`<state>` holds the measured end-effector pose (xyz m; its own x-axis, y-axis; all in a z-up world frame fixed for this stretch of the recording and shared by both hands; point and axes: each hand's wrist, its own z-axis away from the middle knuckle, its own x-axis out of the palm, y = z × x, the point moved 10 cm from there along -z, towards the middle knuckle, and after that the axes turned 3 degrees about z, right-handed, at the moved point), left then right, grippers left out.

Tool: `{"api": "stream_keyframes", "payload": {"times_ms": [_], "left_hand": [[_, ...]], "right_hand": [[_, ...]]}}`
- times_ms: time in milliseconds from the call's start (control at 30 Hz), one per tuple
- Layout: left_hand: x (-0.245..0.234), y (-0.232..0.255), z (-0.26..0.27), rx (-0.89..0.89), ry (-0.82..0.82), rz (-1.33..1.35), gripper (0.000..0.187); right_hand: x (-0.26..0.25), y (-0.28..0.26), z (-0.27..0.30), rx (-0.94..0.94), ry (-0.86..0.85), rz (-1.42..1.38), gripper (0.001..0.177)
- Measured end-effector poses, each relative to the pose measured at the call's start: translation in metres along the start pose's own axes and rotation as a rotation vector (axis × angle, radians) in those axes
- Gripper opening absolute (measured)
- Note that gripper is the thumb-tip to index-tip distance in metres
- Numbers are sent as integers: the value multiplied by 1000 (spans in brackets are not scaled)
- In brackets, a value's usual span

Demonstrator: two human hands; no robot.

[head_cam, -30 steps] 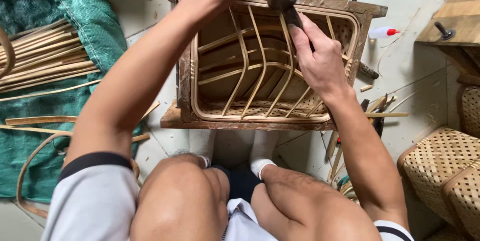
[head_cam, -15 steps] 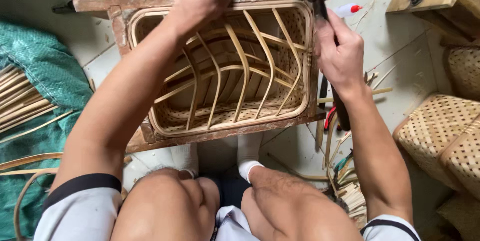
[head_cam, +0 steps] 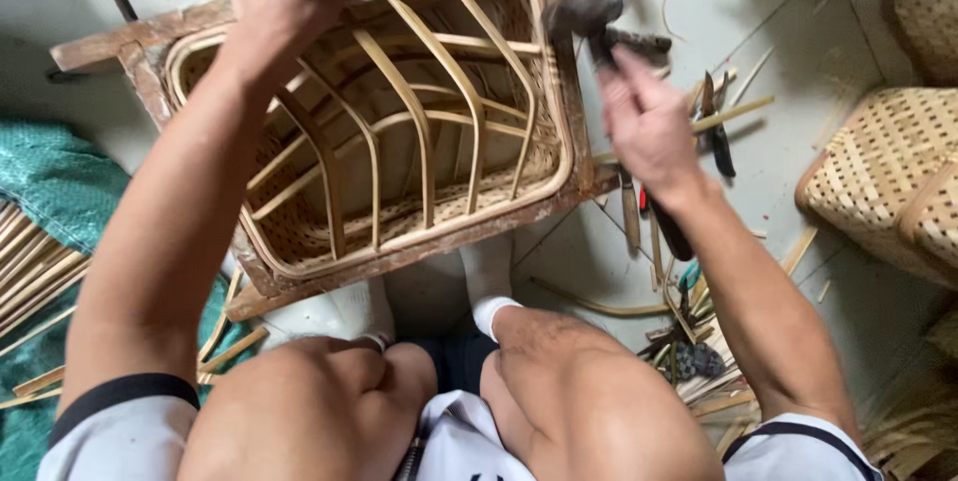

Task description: The person is weaving a basket using thin wooden strips. They insert strips into a wooden mold, use a hammer to secure them, and apply glue to the joints. The person adjusts the strips and uses pliers to trim excess material.

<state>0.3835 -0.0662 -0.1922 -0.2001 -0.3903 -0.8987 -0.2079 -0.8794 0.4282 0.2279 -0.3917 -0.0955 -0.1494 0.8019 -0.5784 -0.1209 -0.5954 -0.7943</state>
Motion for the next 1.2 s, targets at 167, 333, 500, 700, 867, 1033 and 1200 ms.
{"api": "stream_keyframes", "payload": {"times_ms": [167, 333, 500, 700, 867, 1033, 1200], "left_hand": [[-55, 56, 103, 463, 334, 145, 16], [-50, 92, 287, 621, 189, -56, 58], [-51, 86, 329, 401, 205, -18, 67], [-25, 68, 332, 301, 186, -102, 64], [-13, 51, 339, 531, 221, -275, 64], [-64, -23, 287, 369, 153, -366, 76], [-121, -57, 258, -38, 471, -123, 98]], "right_hand": [[-10, 14, 41, 58, 4, 65, 39], [-13, 18, 75, 60, 12, 78, 37], [-9, 15, 64, 24, -40, 50, 37], [-11, 15, 50, 107, -114, -10, 36], [-30, 3, 82, -50, 11, 83, 30], [-52, 10, 47, -166, 143, 168, 21], [-33, 6, -55, -343, 224, 82, 23]]}}
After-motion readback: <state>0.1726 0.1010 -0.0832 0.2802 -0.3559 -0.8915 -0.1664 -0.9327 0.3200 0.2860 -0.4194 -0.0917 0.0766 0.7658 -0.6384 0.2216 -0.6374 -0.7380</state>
